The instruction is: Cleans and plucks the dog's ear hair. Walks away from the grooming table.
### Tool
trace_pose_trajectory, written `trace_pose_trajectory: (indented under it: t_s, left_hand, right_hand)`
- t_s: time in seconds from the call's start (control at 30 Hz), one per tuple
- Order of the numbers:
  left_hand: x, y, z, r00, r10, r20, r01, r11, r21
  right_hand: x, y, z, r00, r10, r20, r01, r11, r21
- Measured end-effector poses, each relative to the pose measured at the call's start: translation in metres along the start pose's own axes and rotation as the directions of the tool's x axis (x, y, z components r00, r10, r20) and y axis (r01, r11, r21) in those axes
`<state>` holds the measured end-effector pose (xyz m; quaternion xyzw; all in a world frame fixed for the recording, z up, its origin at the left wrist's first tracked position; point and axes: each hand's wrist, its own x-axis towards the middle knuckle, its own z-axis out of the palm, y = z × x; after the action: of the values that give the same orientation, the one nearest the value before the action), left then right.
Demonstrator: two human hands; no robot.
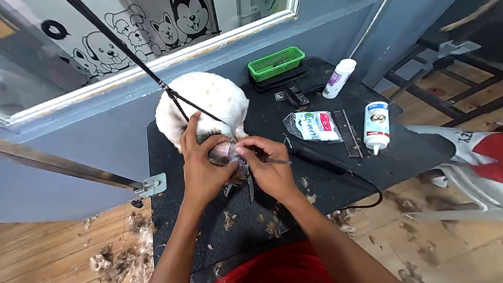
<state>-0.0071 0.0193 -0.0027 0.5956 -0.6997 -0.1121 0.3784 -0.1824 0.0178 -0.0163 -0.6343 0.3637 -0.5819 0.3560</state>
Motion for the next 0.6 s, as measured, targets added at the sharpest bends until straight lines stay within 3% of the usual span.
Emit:
trace_pose_trajectory:
  t_s: [0.1,0.23,0.3,0.4,0.6]
  left_hand:
    - [-0.001,0.000,0.000,1.000,-0.009,0.001,0.009,1.000,-0.007]
    - [-0.001,-0.003,0.000,1.000,0.019,-0.011,-0.019,1.000,0.005]
    - [-0.001,-0.003,-0.002,1.000,0.014,-0.004,-0.014,1.000,-0.010]
    - [-0.002,-0.003,-0.007,1.000,0.008,0.024,-0.006,0.997,-0.079]
    - [0.001,-0.002,-0.005,1.000,-0.022,-0.007,0.021,0.986,-0.167]
  right_hand:
    - [0.001,0.000,-0.005,0.998,0.063,-0.019,-0.062,0.998,0.028]
    - [0.001,0.003,0.004,0.996,-0.063,0.070,0.072,0.989,-0.133]
    - [0.002,0.003,0.002,0.998,-0.013,0.057,0.015,0.999,-0.044]
    - [0.001,0.008,0.000,0.980,0.196,0.005,-0.192,0.953,0.235]
    - [-0.018,0.023,0.009,0.961,0.260,0.093,-0.275,0.922,0.272]
